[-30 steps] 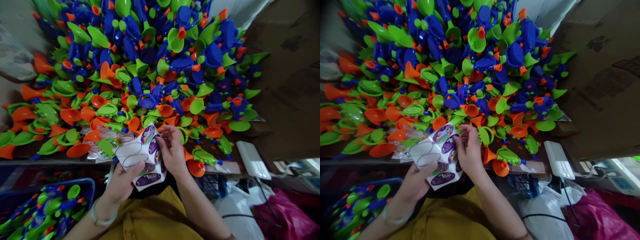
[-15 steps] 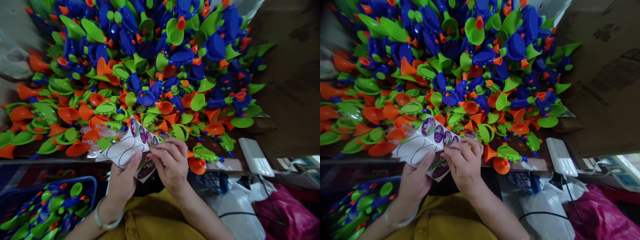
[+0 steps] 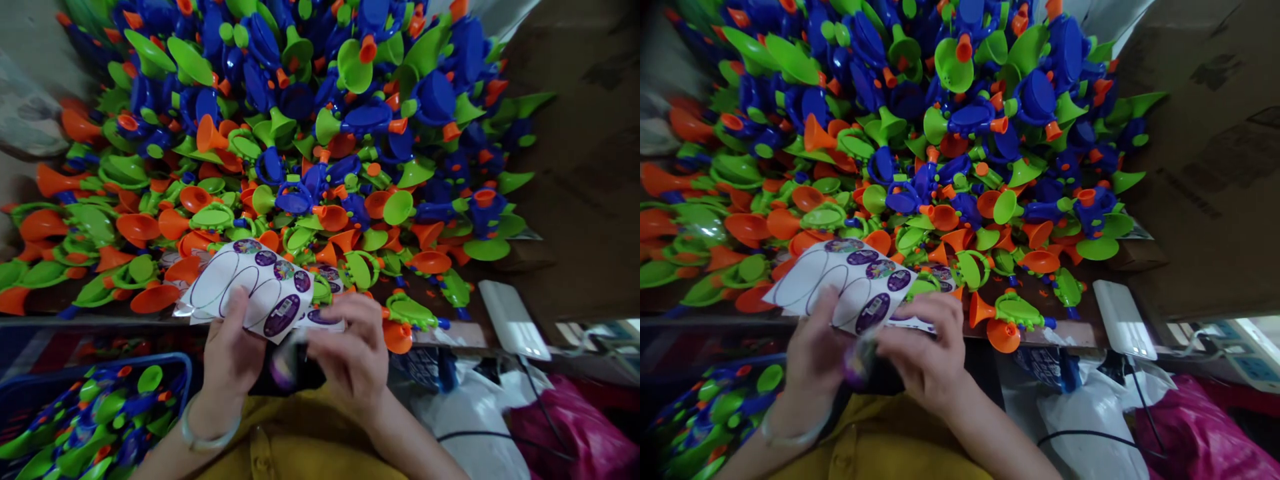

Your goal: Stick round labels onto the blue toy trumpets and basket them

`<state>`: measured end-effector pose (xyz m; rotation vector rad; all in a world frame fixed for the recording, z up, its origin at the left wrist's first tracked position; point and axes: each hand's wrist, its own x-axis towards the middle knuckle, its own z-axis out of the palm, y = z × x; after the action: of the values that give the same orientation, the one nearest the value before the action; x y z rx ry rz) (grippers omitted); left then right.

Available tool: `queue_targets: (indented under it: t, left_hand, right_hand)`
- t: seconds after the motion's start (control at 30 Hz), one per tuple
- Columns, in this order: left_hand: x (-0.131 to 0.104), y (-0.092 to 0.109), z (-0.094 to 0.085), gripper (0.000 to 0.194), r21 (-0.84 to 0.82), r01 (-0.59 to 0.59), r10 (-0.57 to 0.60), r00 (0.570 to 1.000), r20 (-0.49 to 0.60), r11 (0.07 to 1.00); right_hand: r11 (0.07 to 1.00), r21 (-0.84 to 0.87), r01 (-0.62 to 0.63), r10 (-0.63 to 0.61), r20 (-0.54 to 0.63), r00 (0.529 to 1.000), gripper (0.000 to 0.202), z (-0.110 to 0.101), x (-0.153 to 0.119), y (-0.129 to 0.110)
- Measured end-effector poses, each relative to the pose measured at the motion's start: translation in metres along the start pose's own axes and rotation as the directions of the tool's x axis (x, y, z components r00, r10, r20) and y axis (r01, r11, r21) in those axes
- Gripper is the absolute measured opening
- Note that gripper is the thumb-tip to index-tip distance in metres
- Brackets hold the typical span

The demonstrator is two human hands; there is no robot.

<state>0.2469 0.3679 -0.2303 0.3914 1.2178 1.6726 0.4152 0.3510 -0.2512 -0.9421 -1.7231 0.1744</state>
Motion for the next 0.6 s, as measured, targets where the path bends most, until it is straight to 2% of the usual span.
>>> queue_targets:
  t: [0.07, 0.17, 0.33, 0.47, 0.6]
  left_hand:
    - [-0.004, -0.005, 0.003, 0.051, -0.057, 0.01, -0.012, 0.999, -0.043, 0.998]
    - [-0.009, -0.011, 0.006, 0.052, -0.05, -0.006, 0.004, 0.999, -0.041, 0.999]
    - [-0.01, -0.016, 0.007, 0.056, -0.03, 0.005, -0.006, 0.999, -0.053, 1.0]
    - [-0.008, -0.019, 0.004, 0.055, -0.016, 0.026, -0.026, 0.999, -0.035, 1.0]
    - [0.004, -0.016, -0.004, 0.047, 0.028, 0.079, -0.08, 0.996, 0.037, 0.996]
  right_hand:
    - [0.999, 0.016, -0.036, 0.037, -0.05, 0.998, 0.04, 0.002, 0.011, 0.001]
    - [0.995, 0.014, -0.101, 0.101, -0.035, 0.994, 0.063, 0.008, 0.017, 0.005]
    - [0.997, 0.007, -0.076, 0.076, -0.087, 0.993, 0.045, 0.016, 0.009, 0.007]
    - [0.998, 0.045, -0.034, 0.04, -0.15, 0.988, 0.048, 0.021, 0.011, 0.01]
    - [0.994, -0.023, 0.109, -0.111, -0.1, 0.989, 0.038, 0.02, 0.006, 0.011]
